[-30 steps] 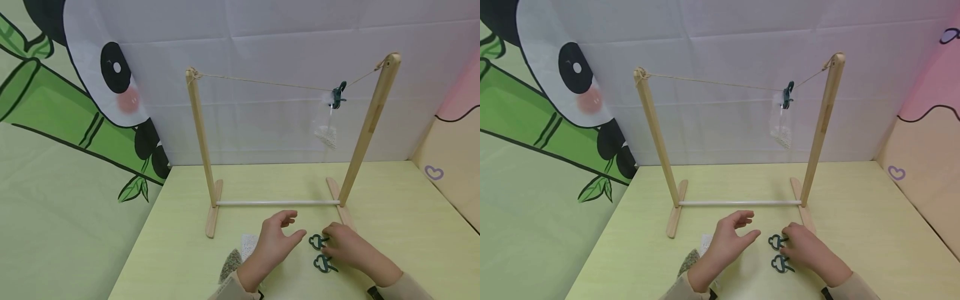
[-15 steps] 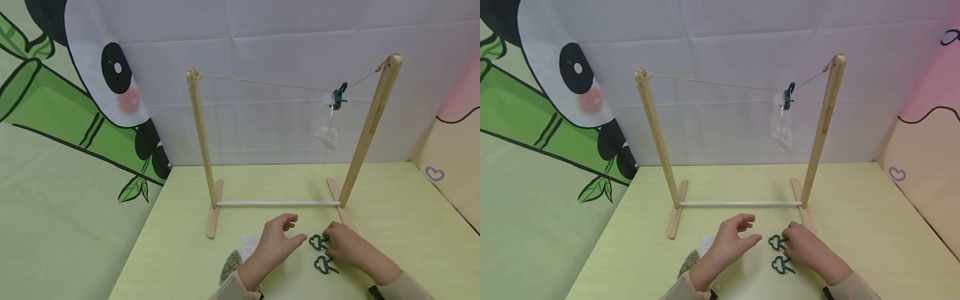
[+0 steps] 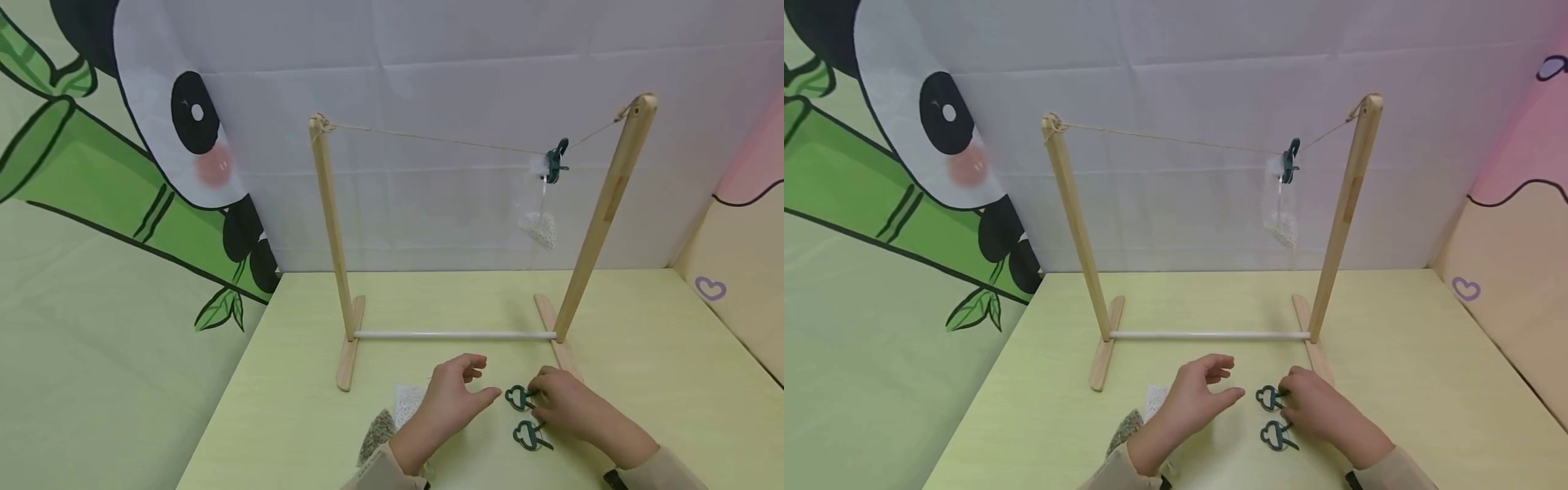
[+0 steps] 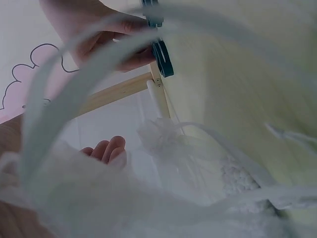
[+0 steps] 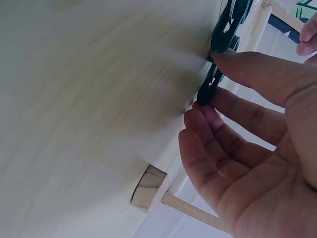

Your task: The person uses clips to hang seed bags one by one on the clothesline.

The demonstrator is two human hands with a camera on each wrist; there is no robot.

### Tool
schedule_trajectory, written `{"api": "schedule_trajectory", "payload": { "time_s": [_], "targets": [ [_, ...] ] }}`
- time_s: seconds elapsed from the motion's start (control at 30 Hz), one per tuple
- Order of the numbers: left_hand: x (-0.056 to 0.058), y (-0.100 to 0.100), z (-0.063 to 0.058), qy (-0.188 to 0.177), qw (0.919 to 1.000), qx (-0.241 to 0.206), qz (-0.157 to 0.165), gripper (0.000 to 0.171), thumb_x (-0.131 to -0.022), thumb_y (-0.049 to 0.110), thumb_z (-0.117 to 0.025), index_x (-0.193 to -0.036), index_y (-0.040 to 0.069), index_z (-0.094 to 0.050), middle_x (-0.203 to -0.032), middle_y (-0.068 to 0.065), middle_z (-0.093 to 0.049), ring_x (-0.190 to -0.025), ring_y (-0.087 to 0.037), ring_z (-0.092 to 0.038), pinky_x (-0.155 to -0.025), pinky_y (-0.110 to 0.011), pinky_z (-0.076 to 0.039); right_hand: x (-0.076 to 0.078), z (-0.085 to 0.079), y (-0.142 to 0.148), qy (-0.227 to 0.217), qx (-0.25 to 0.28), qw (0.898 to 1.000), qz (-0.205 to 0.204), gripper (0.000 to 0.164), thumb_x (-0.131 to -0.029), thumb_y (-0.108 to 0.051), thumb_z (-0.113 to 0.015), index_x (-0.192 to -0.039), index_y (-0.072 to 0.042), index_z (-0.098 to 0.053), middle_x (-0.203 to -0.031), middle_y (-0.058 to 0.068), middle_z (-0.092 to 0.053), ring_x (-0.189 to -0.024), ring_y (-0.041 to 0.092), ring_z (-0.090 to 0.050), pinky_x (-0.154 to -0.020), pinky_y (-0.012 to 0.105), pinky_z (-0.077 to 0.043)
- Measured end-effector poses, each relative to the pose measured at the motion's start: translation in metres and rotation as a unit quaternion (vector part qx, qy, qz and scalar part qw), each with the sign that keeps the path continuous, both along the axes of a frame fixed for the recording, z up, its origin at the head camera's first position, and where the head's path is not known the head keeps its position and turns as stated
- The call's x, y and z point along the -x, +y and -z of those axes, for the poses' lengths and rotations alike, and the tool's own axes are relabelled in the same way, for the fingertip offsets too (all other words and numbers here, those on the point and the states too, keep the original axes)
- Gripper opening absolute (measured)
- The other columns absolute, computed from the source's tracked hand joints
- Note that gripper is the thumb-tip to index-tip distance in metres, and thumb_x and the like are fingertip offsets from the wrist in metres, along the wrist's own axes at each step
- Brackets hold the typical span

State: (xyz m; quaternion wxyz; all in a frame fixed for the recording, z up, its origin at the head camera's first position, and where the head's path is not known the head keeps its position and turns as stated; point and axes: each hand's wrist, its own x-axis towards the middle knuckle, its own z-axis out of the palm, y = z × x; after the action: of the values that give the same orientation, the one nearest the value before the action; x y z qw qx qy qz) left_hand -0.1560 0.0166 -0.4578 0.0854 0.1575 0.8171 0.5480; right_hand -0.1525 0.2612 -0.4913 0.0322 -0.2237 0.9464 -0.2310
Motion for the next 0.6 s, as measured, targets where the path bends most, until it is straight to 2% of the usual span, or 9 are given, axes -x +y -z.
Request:
{"api": "schedule_trajectory", "payload": {
  "time_s": [0.17,0.3,0.4,0.6],
  "targets": [
    [0.001,-0.002,0.002,0.010,0.9999,-0.001,0.003,0.043,-0.086,0.020,-0.084,-0.125,0.009,-0.069,-0.118,0.003,-0.068,-0.105,-0.019,-0.065,-0.091,-0.042,-0.054,0.001,0.000,0.001,0.004,0.003,1.000,0.005,0.023,-0.075,-0.010,-0.088,-0.092,-0.004,-0.074,-0.087,-0.003,-0.059,-0.080,0.014,-0.056,-0.072,0.037,-0.053],
    [0.001,-0.004,0.002,0.023,0.9997,-0.004,0.006,0.044,-0.087,0.018,-0.084,-0.126,0.007,-0.068,-0.120,0.001,-0.067,-0.106,-0.018,-0.065,-0.092,-0.041,-0.054,-0.001,-0.001,0.002,0.025,0.020,0.999,0.006,0.021,-0.075,-0.009,-0.086,-0.093,-0.005,-0.075,-0.088,-0.003,-0.061,-0.082,0.016,-0.059,-0.072,0.038,-0.054],
    [0.002,-0.004,0.001,0.021,0.9997,-0.005,0.008,0.045,-0.086,0.016,-0.084,-0.127,0.007,-0.068,-0.120,0.002,-0.067,-0.107,-0.018,-0.065,-0.092,-0.041,-0.054,-0.002,-0.004,0.002,0.037,0.039,0.999,0.005,0.021,-0.075,-0.007,-0.085,-0.094,-0.006,-0.075,-0.090,-0.003,-0.062,-0.083,0.018,-0.060,-0.071,0.038,-0.054],
    [0.000,-0.006,-0.001,0.009,0.9999,0.000,0.007,0.048,-0.085,0.018,-0.085,-0.128,0.009,-0.067,-0.122,0.003,-0.067,-0.109,-0.019,-0.064,-0.091,-0.041,-0.054,-0.004,-0.015,-0.004,0.036,0.076,0.996,-0.008,0.021,-0.080,-0.008,-0.084,-0.098,-0.008,-0.074,-0.093,-0.005,-0.062,-0.082,0.017,-0.058,-0.069,0.034,-0.053]
  ]
}}
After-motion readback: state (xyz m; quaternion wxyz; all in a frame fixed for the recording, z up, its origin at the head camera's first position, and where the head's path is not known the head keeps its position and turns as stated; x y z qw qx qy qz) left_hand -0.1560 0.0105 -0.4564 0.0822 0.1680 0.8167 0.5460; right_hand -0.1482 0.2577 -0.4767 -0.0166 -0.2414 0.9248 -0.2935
